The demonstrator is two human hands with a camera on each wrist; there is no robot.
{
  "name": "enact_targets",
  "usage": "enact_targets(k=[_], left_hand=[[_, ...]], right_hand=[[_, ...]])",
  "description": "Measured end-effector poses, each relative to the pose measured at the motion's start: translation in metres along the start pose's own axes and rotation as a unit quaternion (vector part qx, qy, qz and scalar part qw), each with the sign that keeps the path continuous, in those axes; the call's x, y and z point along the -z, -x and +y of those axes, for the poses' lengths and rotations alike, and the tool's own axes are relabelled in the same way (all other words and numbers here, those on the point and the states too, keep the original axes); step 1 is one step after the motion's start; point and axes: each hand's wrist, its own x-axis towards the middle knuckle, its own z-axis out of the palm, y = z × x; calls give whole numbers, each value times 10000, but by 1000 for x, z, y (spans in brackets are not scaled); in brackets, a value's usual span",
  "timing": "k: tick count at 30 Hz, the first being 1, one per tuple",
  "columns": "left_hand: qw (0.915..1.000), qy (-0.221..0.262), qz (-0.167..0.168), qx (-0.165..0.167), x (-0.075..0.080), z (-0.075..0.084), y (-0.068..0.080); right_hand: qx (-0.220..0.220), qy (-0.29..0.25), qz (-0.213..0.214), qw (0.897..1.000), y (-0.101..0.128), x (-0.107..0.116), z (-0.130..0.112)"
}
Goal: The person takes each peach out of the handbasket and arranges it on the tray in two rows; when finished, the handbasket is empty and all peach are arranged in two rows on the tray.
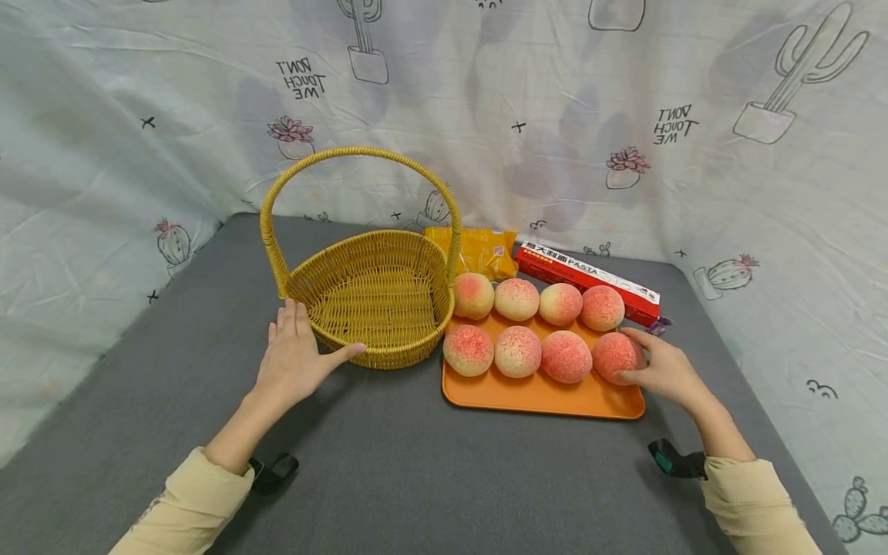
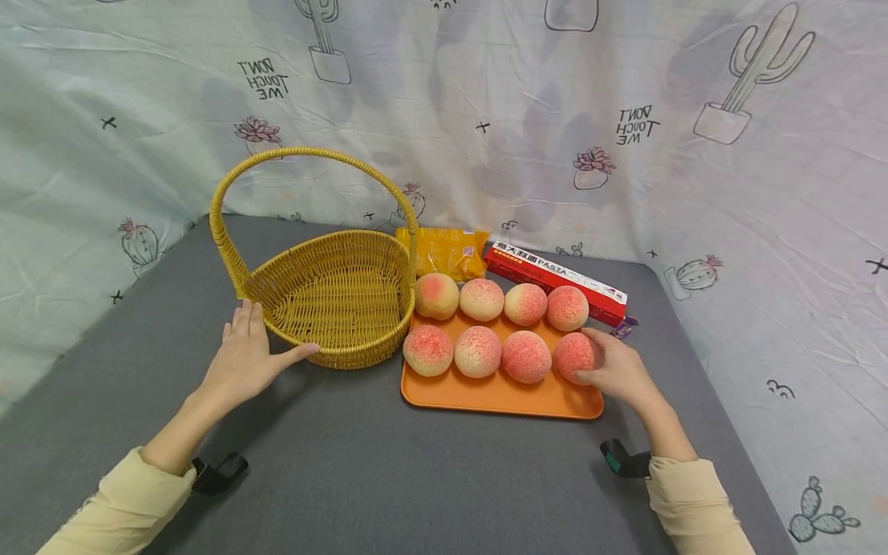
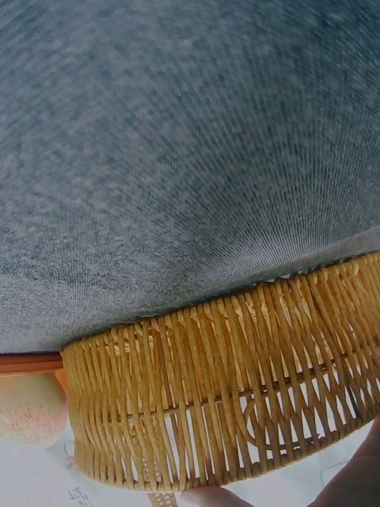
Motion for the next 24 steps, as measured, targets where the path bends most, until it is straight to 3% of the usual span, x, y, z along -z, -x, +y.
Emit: enact_targets(k=[5,11,18,24], left_hand=[[10000,2,18,5,0,0,0],[10000,-16,56,-33,0,-1,0],[10000,-34,45,-33,0,0,-1],[10000,1,56,-40,0,0,0]], right_hand=[[373,363,113,9986,-6,1,-3],[228,322,149,9991,-8,3,-1],[553,198,381,9975,-9,-1,1],[662,166,210,9974,-8,2,2]])
